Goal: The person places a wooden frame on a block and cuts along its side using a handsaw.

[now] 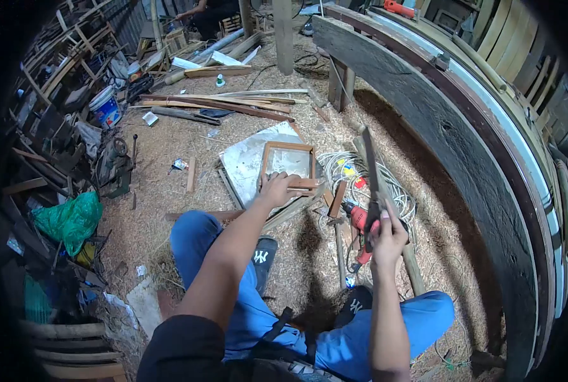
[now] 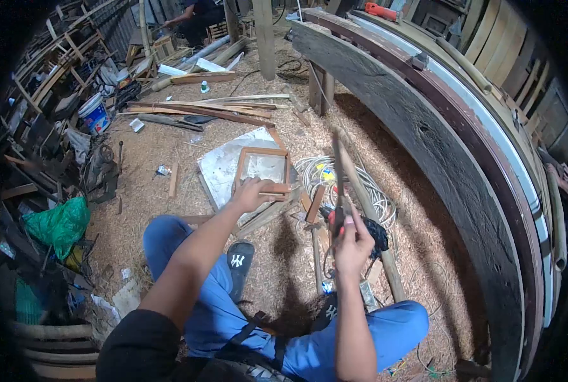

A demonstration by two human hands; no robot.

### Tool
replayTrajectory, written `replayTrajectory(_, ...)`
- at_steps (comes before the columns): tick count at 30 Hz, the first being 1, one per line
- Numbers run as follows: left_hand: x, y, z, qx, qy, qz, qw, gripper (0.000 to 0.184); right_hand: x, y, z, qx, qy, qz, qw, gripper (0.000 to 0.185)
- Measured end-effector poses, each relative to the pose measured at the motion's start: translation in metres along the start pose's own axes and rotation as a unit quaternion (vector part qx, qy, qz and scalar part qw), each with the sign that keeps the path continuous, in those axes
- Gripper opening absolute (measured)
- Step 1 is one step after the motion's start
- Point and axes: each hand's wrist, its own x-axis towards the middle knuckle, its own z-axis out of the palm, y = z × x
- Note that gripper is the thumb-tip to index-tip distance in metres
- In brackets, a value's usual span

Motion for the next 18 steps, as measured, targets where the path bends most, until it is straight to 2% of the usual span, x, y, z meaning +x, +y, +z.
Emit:
replayTrajectory(2,-0.008,0.011,-0.008,0.029,0.025,0.002,0.999,0.051,0.0,0.014,0.0,0.068,-0.015,0.011,0.997,0.035)
replayTrajectory(7,-0.009,0.01,-0.005,0.008,0.025,-0.004,1.0,0.043,-0.013,0.02,-0.007,0.063,-0.002,0.058,0.996,0.036)
replayTrajectory(12,-0.011,0.015,-0.003,0.035,0.017,-0.037,0.999,0.043,-0.014,0.009,-0.011,0.017,0.01,0.023,1.0,0.038)
replayTrajectory(15,-0.011,0.012,0.004,0.071,0.058,-0.014,0.996,0.043,-0.013,0.009,-0.016,0.032,0.01,0.027,0.999,0.039)
replayTrajectory(17,-0.008,0.009,0.007,0.006,0.086,0.076,0.993,0.046,-0.014,0.009,-0.019,0.043,0.004,0.028,0.999,0.039)
replayTrajectory(18,-0.008,0.008,0.011,0.006,0.086,0.077,0.993,0.046,-0.015,0.009,-0.02,0.043,0.005,0.027,0.999,0.039)
